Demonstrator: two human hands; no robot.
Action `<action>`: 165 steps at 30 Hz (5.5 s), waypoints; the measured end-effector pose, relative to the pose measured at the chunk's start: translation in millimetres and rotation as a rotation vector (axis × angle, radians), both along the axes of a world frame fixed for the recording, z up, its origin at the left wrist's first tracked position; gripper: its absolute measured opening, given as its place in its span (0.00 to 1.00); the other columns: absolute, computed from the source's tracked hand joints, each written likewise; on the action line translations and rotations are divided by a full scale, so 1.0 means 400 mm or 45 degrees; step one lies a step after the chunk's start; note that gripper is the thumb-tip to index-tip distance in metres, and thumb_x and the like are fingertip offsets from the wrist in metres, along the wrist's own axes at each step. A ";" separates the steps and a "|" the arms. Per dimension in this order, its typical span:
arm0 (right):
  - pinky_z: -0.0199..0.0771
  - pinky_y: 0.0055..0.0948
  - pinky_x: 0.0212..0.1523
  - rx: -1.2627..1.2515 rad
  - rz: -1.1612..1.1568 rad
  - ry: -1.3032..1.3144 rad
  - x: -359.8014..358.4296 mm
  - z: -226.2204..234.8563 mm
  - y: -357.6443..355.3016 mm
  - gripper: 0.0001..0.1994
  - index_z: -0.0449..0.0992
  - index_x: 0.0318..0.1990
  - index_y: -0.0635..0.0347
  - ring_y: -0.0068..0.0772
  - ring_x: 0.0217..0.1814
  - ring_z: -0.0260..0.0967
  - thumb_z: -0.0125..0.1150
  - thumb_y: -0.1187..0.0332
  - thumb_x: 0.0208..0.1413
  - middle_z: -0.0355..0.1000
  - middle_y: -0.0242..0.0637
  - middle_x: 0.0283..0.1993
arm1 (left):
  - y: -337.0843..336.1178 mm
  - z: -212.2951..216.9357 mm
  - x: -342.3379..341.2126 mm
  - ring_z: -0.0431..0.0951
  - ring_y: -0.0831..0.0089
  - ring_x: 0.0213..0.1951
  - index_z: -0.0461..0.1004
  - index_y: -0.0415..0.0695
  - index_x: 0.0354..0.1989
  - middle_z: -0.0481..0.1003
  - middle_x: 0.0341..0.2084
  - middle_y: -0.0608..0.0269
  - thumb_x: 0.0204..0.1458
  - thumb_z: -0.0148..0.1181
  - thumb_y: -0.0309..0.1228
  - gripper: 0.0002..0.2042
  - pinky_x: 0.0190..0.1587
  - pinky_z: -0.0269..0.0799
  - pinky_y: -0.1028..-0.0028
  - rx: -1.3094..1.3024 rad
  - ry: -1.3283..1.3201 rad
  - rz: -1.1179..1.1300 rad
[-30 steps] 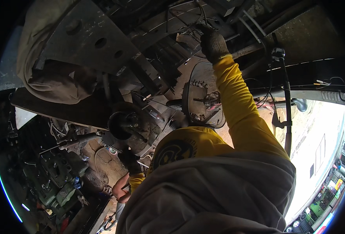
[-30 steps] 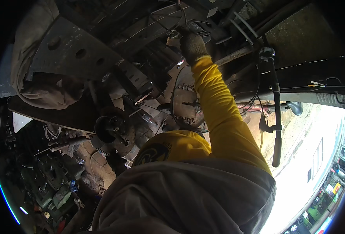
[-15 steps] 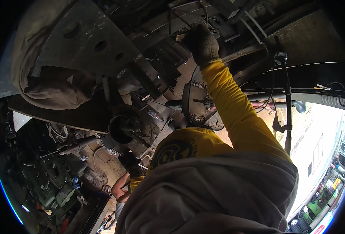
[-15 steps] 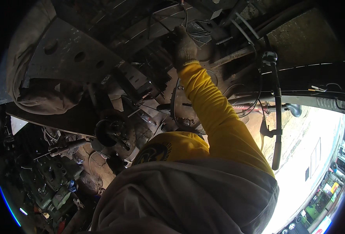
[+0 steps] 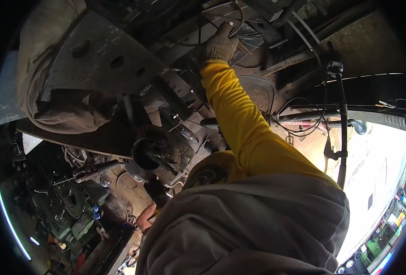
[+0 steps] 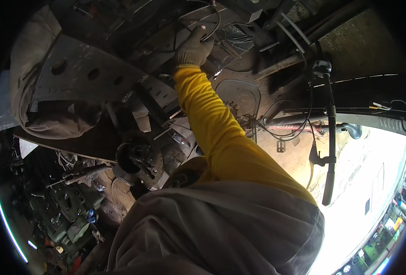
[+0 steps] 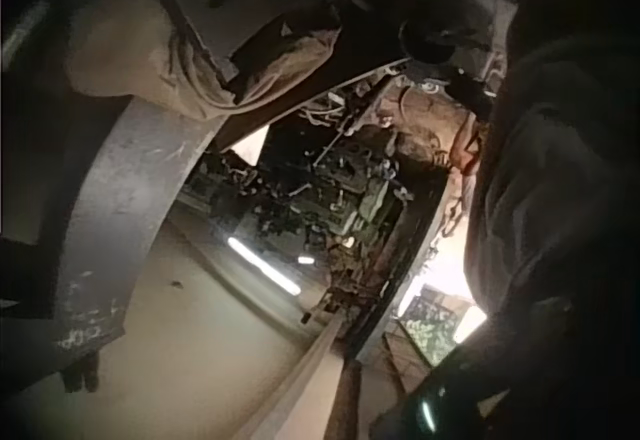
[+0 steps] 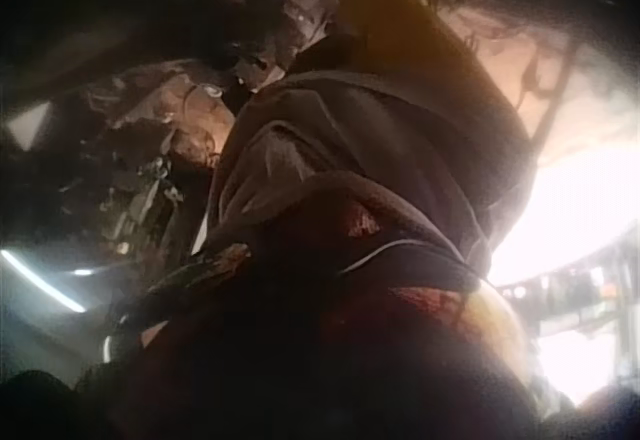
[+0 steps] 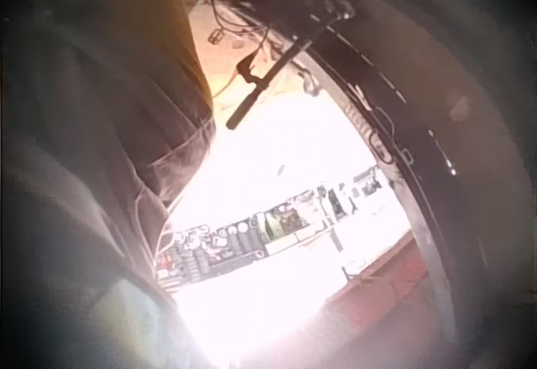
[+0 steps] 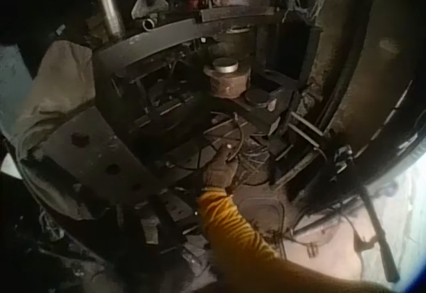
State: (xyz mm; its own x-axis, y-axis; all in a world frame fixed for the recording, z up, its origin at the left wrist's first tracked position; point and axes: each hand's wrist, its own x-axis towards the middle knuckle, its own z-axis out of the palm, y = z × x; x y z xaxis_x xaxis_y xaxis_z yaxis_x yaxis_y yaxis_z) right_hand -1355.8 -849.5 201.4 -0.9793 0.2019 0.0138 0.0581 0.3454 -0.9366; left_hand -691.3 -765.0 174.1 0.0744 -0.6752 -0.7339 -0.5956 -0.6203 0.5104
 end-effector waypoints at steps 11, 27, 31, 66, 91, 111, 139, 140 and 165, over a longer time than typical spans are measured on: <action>0.72 0.35 0.51 -0.290 0.533 0.066 -0.092 -0.045 0.155 0.19 0.70 0.52 0.61 0.48 0.49 0.73 0.53 0.61 0.56 0.75 0.47 0.48 | 0.046 0.020 0.019 0.76 0.73 0.38 0.67 0.39 0.50 0.75 0.41 0.63 0.56 0.57 0.30 0.15 0.35 0.73 0.75 -0.051 0.001 0.006; 0.66 0.39 0.58 -0.991 0.797 -0.163 -0.193 -0.235 0.017 0.16 0.70 0.49 0.57 0.42 0.52 0.72 0.49 0.57 0.61 0.74 0.38 0.49 | 0.034 -0.002 0.039 0.77 0.73 0.37 0.69 0.40 0.48 0.76 0.39 0.64 0.56 0.57 0.29 0.13 0.34 0.73 0.75 -0.081 0.049 0.079; 0.69 0.38 0.52 -1.068 0.135 -0.415 -0.113 -0.033 0.038 0.21 0.70 0.49 0.61 0.45 0.49 0.73 0.49 0.52 0.61 0.75 0.40 0.45 | 0.011 -0.001 0.028 0.77 0.74 0.36 0.69 0.40 0.48 0.76 0.38 0.64 0.56 0.57 0.29 0.13 0.34 0.73 0.75 -0.087 0.078 0.071; 0.73 0.29 0.40 -0.724 1.977 -0.354 0.602 0.230 0.528 0.09 0.76 0.43 0.64 0.27 0.39 0.72 0.54 0.69 0.61 0.76 0.37 0.39 | 0.235 0.406 -0.577 0.79 0.76 0.32 0.75 0.38 0.45 0.79 0.30 0.61 0.55 0.59 0.26 0.11 0.36 0.75 0.73 -1.001 0.466 -0.730; 0.73 0.37 0.41 0.056 1.039 0.202 -0.078 0.100 0.636 0.20 0.72 0.51 0.61 0.46 0.36 0.70 0.51 0.75 0.48 0.70 0.41 0.32 | -0.008 0.216 -0.465 0.71 0.80 0.19 0.72 0.39 0.49 0.74 0.25 0.65 0.59 0.52 0.32 0.13 0.17 0.65 0.78 -0.546 0.523 -0.388; 0.67 0.23 0.25 0.390 0.981 0.624 -0.200 -0.056 0.453 0.20 0.73 0.53 0.55 0.23 0.25 0.67 0.53 0.76 0.50 0.69 0.32 0.27 | 0.037 -0.038 -0.491 0.77 0.79 0.33 0.71 0.41 0.54 0.77 0.36 0.67 0.59 0.56 0.33 0.16 0.28 0.69 0.81 -0.416 0.159 -0.195; 0.76 0.32 0.35 0.012 1.006 0.495 -0.165 -0.038 0.411 0.17 0.75 0.48 0.60 0.43 0.35 0.75 0.51 0.71 0.49 0.76 0.44 0.37 | 0.055 -0.056 -0.422 0.76 0.72 0.32 0.71 0.42 0.48 0.77 0.35 0.62 0.56 0.56 0.29 0.12 0.33 0.71 0.74 -0.889 0.080 0.434; 0.76 0.31 0.34 0.017 1.015 0.447 -0.168 -0.037 0.411 0.17 0.75 0.48 0.60 0.41 0.35 0.75 0.51 0.71 0.48 0.76 0.44 0.37 | 0.057 -0.090 -0.391 0.76 0.72 0.33 0.71 0.42 0.49 0.77 0.35 0.62 0.56 0.56 0.28 0.13 0.34 0.71 0.74 -0.998 0.205 0.486; 0.73 0.35 0.50 0.374 0.907 0.737 -0.179 -0.156 0.292 0.14 0.78 0.42 0.56 0.46 0.49 0.72 0.60 0.67 0.46 0.76 0.41 0.46 | -0.034 -0.201 -0.279 0.76 0.59 0.29 0.71 0.39 0.49 0.72 0.28 0.52 0.47 0.59 0.29 0.19 0.30 0.74 0.65 -1.089 -0.664 -1.375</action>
